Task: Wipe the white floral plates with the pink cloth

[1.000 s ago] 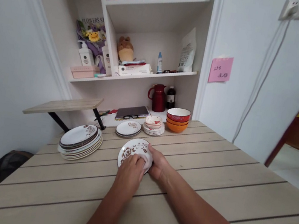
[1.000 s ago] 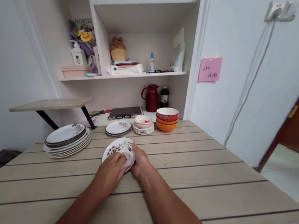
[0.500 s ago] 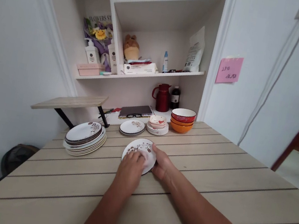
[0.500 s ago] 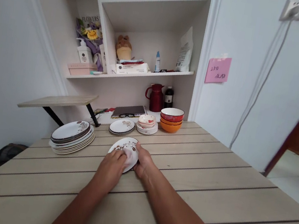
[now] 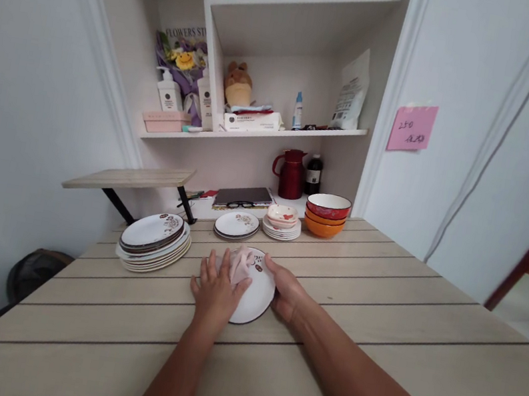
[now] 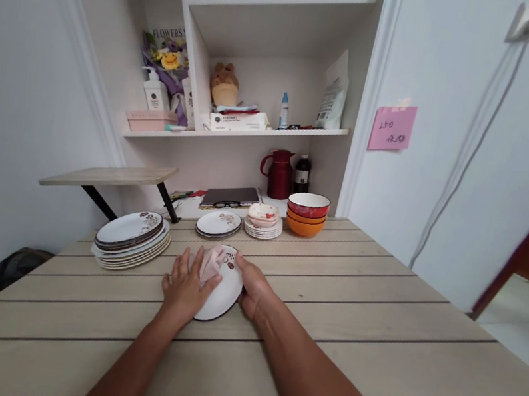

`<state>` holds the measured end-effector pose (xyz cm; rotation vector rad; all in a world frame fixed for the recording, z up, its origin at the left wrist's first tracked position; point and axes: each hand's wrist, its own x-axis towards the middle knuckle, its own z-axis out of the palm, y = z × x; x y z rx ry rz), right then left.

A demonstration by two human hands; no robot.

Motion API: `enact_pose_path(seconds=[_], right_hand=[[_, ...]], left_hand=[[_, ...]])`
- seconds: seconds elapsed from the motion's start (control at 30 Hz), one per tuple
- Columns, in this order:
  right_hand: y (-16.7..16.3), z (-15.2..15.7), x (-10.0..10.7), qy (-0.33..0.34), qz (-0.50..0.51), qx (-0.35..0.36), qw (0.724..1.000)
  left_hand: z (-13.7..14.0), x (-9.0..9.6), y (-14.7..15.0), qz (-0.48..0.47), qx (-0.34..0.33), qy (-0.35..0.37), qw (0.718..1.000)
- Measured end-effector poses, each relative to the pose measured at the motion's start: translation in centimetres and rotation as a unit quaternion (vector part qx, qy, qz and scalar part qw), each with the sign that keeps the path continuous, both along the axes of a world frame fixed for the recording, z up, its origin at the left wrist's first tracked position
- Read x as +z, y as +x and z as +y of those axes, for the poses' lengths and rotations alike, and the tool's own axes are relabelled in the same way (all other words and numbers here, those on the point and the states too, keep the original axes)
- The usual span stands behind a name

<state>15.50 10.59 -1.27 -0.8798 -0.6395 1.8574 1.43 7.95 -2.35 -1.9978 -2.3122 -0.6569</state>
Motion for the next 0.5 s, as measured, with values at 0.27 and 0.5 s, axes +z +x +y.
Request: enact_pose_path(seconds=[0.27, 0.5], right_hand=[[0.1, 0.2, 0.1, -0.017, 0.019, -0.013, 1.0], [0.1, 0.2, -0.1, -0.014, 0.015, -0.005, 1.0]], left_hand=[[-1.2, -0.6, 1.4, 0.038, -0.231, 0.009, 0.972], [-0.5, -0.7, 0.7, -0.019, -0.277, -0.006, 0.961]])
